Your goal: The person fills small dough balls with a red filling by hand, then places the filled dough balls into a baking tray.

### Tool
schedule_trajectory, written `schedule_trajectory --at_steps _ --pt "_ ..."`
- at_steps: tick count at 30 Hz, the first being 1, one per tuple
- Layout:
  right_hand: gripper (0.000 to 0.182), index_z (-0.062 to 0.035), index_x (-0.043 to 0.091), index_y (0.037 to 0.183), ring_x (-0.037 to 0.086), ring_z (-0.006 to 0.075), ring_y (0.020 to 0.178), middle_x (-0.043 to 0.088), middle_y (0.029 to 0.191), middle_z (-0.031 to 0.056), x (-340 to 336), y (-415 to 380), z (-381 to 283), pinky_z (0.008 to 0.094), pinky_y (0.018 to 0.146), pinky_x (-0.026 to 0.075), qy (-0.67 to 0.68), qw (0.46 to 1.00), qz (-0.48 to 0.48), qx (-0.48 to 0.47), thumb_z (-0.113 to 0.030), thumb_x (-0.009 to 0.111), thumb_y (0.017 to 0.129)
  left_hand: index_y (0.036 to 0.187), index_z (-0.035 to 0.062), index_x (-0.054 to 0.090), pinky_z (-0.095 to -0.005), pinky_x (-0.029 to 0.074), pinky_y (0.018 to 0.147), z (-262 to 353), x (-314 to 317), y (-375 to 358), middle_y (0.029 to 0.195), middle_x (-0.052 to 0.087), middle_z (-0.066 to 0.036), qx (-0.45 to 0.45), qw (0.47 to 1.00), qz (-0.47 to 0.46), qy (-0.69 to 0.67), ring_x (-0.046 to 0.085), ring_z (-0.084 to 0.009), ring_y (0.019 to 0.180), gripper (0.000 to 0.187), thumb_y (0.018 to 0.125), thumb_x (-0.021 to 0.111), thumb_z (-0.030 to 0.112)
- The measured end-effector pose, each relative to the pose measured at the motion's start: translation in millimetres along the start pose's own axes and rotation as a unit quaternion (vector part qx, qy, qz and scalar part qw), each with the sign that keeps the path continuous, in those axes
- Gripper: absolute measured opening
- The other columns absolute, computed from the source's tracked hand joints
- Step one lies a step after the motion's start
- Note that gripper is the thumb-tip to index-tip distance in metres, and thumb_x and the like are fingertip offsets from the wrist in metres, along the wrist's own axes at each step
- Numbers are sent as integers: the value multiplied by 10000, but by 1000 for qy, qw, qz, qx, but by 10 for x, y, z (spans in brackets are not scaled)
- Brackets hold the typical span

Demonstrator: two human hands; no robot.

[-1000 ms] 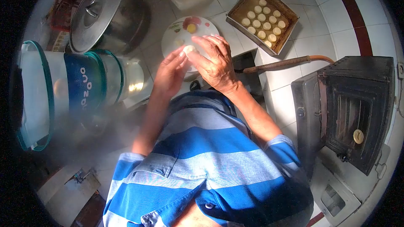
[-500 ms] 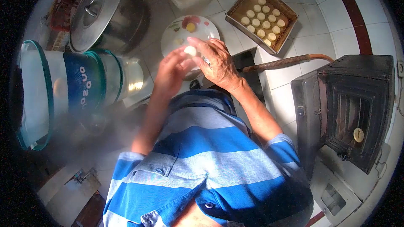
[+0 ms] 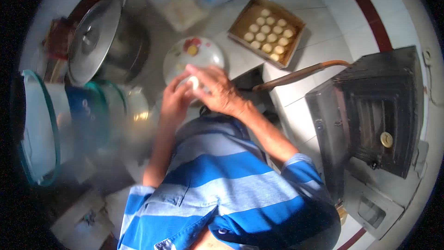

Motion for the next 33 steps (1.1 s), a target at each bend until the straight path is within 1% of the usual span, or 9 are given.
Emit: schedule_trajectory --at_steps 8,13,15,17,21,24,29,30,33 --pt "612 -88 558 1444 627 342 1217 672 1322 142 -62 -154 192 455 1074 463 96 993 42 62 -220 769 885 1458 -53 404 -393 611 955 -56 186 65 1274 659 -221 -34 999 -14 -27 692 -313 1163 539 1020 660 126" --pt "402 -56 680 1246 683 311 1147 703 1260 146 -186 -265 393 410 991 535 166 974 20 153 -195 794 886 1490 -22 382 -412 611 967 -190 296 154 1298 651 -195 -72 997 -17 -34 710 -294 1114 556 1049 634 205" --pt "378 -45 678 1242 692 215 1092 715 1168 112 -305 -277 518 361 956 555 176 968 76 162 -127 790 890 1500 -4 383 -445 583 1007 -227 267 192 1329 636 -176 -88 995 -42 -38 693 -301 1137 567 1062 613 274" --pt "392 -56 670 1263 682 188 1073 705 1160 76 -312 -383 931 335 941 561 277 919 136 247 -97 784 890 1498 5 388 -473 547 1043 -240 253 226 1353 622 -163 -102 992 -15 -77 661 -317 1189 594 1064 600 350" --pt "436 -57 658 1310 697 194 1039 690 1213 88 -810 -205 1561 312 909 566 200 912 179 311 -61 764 887 1436 10 464 -465 535 1045 -167 63 214 1357 621 -165 -54 995 38 -74 640 -330 1221 515 1047 621 309" --pt "417 -31 672 1289 714 180 921 724 1076 97 -1060 0 2017 315 815 579 101 943 166 271 -123 757 892 1403 15 499 -452 540 1038 -162 -141 170 1356 623 -161 -28 995 71 -61 642 -328 1214 471 1035 638 274" --pt "401 -31 693 1237 689 160 870 726 1059 85 -1413 347 2383 316 770 565 52 938 180 292 -184 776 875 1380 21 517 -437 534 1065 -244 -624 20 1355 620 -157 56 994 90 -40 644 -306 1190 431 1036 639 250" --pt "403 -33 696 1226 680 153 856 726 1063 83 -1467 393 2456 313 763 559 53 939 174 293 -196 784 869 1412 21 497 -442 528 1080 -177 -579 -56 1406 582 -163 37 989 124 -68 626 -299 1217 461 1044 626 266" --pt "389 -36 698 1216 679 150 853 727 1054 88 -1660 581 2414 308 747 551 47 943 188 272 -190 783 869 1462 26 462 -439 519 1088 -396 -1160 -120 1465 532 -164 46 993 95 -45 604 -295 1246 511 1052 613 291"
Point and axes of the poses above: each hand's wrist, its own y-axis towards the middle knuckle, its own x-axis out of the palm, z = x × y, the point moved 4 cm from there along y, towards the middle knuckle
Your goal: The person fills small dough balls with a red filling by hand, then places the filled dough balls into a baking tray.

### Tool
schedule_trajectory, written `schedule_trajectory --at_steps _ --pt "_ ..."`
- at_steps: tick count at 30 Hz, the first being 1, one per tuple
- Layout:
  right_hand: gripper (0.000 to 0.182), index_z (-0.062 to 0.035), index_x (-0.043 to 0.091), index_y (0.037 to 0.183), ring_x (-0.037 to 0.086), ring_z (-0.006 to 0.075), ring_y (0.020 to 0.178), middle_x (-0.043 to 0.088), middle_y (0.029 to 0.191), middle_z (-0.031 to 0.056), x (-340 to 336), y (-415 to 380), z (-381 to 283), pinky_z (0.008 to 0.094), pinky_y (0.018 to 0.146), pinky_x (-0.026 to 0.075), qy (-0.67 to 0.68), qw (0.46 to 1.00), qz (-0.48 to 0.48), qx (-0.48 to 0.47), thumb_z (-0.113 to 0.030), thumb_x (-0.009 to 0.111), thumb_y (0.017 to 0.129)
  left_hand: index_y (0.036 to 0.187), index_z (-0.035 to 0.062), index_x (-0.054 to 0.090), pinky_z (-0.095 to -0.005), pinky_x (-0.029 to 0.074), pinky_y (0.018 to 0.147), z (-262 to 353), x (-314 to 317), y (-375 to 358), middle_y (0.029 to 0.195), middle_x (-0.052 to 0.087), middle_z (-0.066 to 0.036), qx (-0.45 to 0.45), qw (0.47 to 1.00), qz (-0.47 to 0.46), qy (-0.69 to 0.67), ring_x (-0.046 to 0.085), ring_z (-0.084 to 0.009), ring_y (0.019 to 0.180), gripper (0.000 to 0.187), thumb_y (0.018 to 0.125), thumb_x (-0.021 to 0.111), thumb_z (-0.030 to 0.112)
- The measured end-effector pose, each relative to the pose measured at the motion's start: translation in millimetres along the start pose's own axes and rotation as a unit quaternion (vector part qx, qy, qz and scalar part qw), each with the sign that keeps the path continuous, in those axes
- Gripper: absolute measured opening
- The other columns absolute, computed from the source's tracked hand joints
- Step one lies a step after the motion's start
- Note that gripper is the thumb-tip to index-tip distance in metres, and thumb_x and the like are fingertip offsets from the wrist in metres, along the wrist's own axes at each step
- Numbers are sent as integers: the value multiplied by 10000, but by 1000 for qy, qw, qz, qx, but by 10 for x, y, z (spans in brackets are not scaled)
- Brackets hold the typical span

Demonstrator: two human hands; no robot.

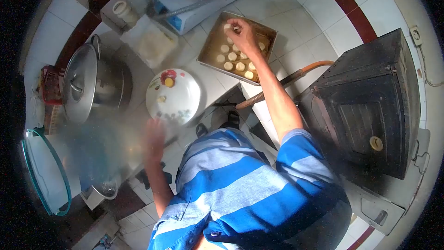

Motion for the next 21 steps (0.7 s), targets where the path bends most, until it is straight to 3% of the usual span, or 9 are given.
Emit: schedule_trajectory --at_steps 2,4,9,11,17,21 --pt "382 -33 695 1218 676 146 848 727 1052 79 -71 148 36 306 749 551 17 999 14 -34 -175 778 873 1500 33 428 -426 513 1090 100 152 -172 1506 492 -158 13 999 26 16 596 -289 1255 548 1057 602 306" --pt "383 -20 686 1226 673 141 884 724 1075 75 -180 231 -46 303 781 550 78 996 37 -9 -166 775 883 1503 34 422 -415 514 1083 184 275 -308 1508 493 -152 -3 995 91 -35 597 -284 1252 550 1057 600 302" --pt "391 -4 673 1242 666 134 915 710 1096 89 -401 284 -233 292 820 548 129 986 92 -41 -174 769 903 1501 36 424 -411 518 1073 126 268 -284 1499 499 -141 -12 994 95 -43 600 -278 1247 543 1060 596 302" --pt "406 7 646 1289 659 132 991 695 1148 104 -426 268 -243 284 860 552 135 988 71 1 -105 755 914 1491 37 437 -412 522 1068 98 310 -260 1483 514 -133 -11 996 75 -45 603 -276 1244 529 1059 596 300" --pt "426 22 648 1300 669 132 1009 722 1117 94 -400 164 -230 276 895 546 100 994 42 29 -119 760 913 1461 37 471 -419 529 1062 116 529 -145 1445 551 -120 -22 998 55 -37 609 -277 1238 496 1057 597 295" --pt "417 27 646 1296 672 122 998 730 1094 79 -308 173 -92 265 906 540 153 988 22 17 -110 757 918 1443 40 487 -421 528 1064 109 543 -107 1425 565 -116 -18 997 68 -41 615 -277 1229 477 1055 602 293"
Point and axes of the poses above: each hand's wrist, its own y-axis towards the middle knuckle, its own x-axis out of the palm, z = x × y, the point moved 4 cm from there along y, towards the middle knuckle
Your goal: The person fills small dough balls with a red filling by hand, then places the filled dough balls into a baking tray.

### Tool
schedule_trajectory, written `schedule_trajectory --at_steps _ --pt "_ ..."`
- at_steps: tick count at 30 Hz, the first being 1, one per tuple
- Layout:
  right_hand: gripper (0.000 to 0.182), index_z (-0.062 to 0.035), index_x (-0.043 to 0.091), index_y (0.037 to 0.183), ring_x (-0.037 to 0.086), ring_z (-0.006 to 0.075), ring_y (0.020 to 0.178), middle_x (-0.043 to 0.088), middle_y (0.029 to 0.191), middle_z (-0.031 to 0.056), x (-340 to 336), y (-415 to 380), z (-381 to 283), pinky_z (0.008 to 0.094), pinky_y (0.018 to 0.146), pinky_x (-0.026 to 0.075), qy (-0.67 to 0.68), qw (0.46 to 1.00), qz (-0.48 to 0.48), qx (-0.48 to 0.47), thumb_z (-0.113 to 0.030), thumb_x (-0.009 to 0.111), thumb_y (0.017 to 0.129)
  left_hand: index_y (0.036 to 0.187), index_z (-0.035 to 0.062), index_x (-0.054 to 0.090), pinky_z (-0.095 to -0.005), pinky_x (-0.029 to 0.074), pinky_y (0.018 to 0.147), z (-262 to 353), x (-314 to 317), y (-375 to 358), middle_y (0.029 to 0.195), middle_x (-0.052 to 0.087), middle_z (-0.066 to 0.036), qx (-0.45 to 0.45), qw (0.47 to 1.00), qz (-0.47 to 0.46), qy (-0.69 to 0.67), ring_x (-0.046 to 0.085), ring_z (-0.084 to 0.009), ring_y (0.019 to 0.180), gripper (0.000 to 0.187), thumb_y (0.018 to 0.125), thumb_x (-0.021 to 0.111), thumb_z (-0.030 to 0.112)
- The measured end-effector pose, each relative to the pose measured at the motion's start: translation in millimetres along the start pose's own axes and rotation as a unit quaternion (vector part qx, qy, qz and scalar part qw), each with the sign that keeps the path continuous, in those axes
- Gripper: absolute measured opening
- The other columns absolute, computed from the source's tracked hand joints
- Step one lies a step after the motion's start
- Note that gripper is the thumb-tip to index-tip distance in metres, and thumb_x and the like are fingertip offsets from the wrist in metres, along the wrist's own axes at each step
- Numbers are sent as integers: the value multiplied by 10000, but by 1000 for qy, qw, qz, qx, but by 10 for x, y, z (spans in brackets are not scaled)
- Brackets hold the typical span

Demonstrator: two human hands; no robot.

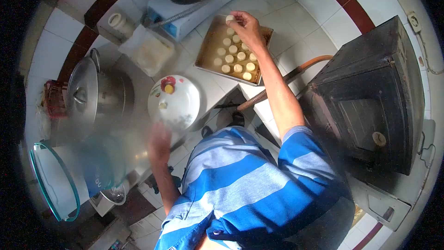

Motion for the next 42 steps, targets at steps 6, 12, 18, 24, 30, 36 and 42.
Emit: schedule_trajectory --at_steps 6,12,18,24,30,36,42 --pt "430 33 627 1310 664 114 988 713 1066 53 111 -40 76 255 883 536 -34 999 -26 16 -113 755 927 1404 44 520 -418 531 1063 4 73 -16 1392 584 -108 -4 1000 1 -12 622 -274 1218 445 1050 615 297" --pt "438 -38 691 1259 674 139 975 732 1094 67 260 -67 315 300 822 557 -77 994 -72 20 -241 797 886 1395 43 529 -412 531 1061 -31 84 -25 1389 589 -112 2 1000 8 -11 626 -274 1208 438 1050 618 298" --pt "426 -51 715 1195 672 157 906 730 990 69 661 -343 586 320 814 551 -216 963 -158 36 -275 807 844 1417 36 507 -417 530 1063 -101 -3 36 1390 589 -120 8 999 27 -17 625 -279 1220 461 1057 608 305" --pt "426 -10 705 1145 719 338 1042 737 1089 203 898 -448 693 415 891 558 -309 905 -289 45 -298 738 832 1428 33 496 -420 531 1062 -70 15 -7 1412 577 -124 12 999 12 -29 625 -285 1224 480 1060 601 324" --pt "420 -7 704 1214 695 371 1137 720 1211 223 999 -480 976 439 954 551 -327 896 -300 34 -279 713 895 1420 39 507 -413 538 1048 -138 -242 90 1409 582 -122 13 1000 11 -6 625 -281 1224 462 1064 594 320" --pt "322 -38 734 1181 717 357 1057 735 1166 200 926 -475 758 420 935 556 -310 916 -250 39 -224 698 921 1399 46 524 -418 534 1046 -14 -101 25 1402 585 -119 18 999 20 -29 630 -284 1206 430 1062 600 302" --pt "201 4 729 1097 725 300 929 727 1001 184 1055 -529 465 396 828 571 -296 935 -182 -71 -100 682 932 1408 0 505 -406 528 1023 105 -7 71 1356 618 -151 24 999 32 6 652 -286 1161 440 1051 614 232"
Point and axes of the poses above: each hand's wrist, its own y-axis towards the middle knuckle, its own x-axis out of the palm, z = x × y, the point moved 4 cm from there along y, towards the middle knuckle
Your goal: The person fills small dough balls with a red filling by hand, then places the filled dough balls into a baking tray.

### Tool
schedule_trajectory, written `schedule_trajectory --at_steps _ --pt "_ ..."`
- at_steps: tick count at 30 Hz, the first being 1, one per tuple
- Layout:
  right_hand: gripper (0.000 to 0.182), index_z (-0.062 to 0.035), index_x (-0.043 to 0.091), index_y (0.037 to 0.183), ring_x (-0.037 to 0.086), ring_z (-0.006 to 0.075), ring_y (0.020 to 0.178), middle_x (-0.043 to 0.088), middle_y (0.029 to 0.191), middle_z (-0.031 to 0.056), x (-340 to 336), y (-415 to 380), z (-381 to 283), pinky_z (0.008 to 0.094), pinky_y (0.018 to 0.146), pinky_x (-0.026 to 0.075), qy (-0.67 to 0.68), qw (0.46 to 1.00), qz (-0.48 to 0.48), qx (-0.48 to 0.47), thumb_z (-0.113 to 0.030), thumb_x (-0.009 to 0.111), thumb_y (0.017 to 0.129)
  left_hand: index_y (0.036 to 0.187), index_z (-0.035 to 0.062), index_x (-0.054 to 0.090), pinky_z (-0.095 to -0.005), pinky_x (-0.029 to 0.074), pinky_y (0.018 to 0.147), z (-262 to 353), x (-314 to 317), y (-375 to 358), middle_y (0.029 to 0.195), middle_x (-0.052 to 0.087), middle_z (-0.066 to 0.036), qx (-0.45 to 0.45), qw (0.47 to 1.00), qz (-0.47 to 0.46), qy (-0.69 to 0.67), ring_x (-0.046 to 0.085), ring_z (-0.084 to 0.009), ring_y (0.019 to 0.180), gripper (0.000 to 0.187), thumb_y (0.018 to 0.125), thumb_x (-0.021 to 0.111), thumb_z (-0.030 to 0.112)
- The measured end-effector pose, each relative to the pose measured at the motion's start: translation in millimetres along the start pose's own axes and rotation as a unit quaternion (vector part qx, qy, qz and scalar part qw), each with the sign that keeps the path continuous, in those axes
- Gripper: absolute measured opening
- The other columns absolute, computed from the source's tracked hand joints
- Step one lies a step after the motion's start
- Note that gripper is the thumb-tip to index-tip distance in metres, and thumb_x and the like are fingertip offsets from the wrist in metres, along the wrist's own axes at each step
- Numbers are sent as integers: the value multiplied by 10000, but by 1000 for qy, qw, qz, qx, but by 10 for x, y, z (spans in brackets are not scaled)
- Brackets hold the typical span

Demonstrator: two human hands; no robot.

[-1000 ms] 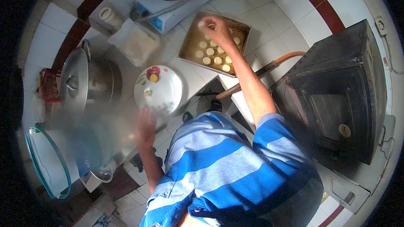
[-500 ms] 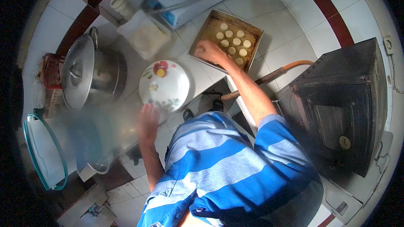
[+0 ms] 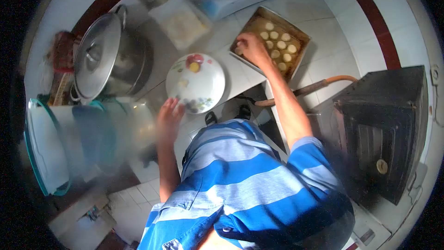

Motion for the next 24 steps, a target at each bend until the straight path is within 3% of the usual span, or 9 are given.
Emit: schedule_trajectory --at_steps 5,7,8,15,17,19,21,23,24 --pt "205 -24 742 1108 689 207 866 721 1026 131 330 -196 -633 329 785 552 113 993 13 -9 -100 717 919 1386 -3 525 -377 544 988 61 -35 134 1339 638 -150 0 1000 11 26 669 -258 1142 430 1032 648 208" --pt "214 -24 739 1110 694 227 884 717 1049 140 675 -341 -924 336 787 559 92 988 -110 -60 -102 724 911 1361 2 549 -340 566 934 64 -34 193 1294 667 -134 -9 999 -7 42 694 -224 1081 407 1026 662 203" --pt "233 -33 733 1124 690 255 928 712 1075 141 927 -413 -922 360 813 561 97 984 -116 -99 -102 731 901 1349 7 562 -307 578 882 66 -27 217 1261 686 -121 -9 999 -12 37 709 -197 1029 386 1028 661 196" --pt "361 -81 689 1212 629 357 1105 668 1194 143 1790 -746 -1189 465 928 529 -1 980 -77 -182 -110 763 860 1362 10 547 -309 576 883 86 -181 324 1257 677 -117 -27 998 -23 47 704 -198 1041 397 1027 661 189" --pt "323 -54 696 1175 646 355 1047 687 1106 138 1957 -724 -1118 457 902 536 -37 977 -62 -200 -99 756 861 1361 1 539 -323 572 902 77 -228 384 1249 672 -112 -37 997 -35 58 692 -206 1070 409 1025 666 196" --pt "290 -29 693 1146 652 368 979 693 1002 132 1955 -692 -1117 447 873 541 35 984 -27 -174 -97 751 871 1362 -4 534 -330 569 912 81 -220 434 1244 669 -113 -39 997 -43 58 687 -210 1082 421 1022 672 202" --pt "250 -9 704 1137 695 307 934 716 974 121 1817 -745 -1227 391 857 560 51 987 -4 -150 -91 739 904 1362 -9 529 -337 566 923 78 -156 486 1240 667 -114 -43 996 -51 57 681 -214 1093 433 1019 679 208" --pt "224 -29 717 1146 736 311 934 743 1061 161 1672 -794 -1320 388 799 579 193 980 -40 5 -101 693 935 1322 -21 562 -352 563 954 79 -33 494 1207 676 -117 -72 996 -43 43 677 -206 1091 385 1024 675 194" --pt "204 -39 735 1127 747 245 885 750 1052 143 1636 -821 -1349 353 766 588 220 975 -38 1 -138 710 951 1322 -21 562 -352 563 954 61 -6 514 1207 676 -117 -76 995 -44 42 677 -206 1091 385 1024 675 194"
Point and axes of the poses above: each hand's wrist, its own y-axis towards the middle knuckle, its own x-axis out of the palm, z = x × y, the point moved 4 cm from there along y, towards the middle knuckle
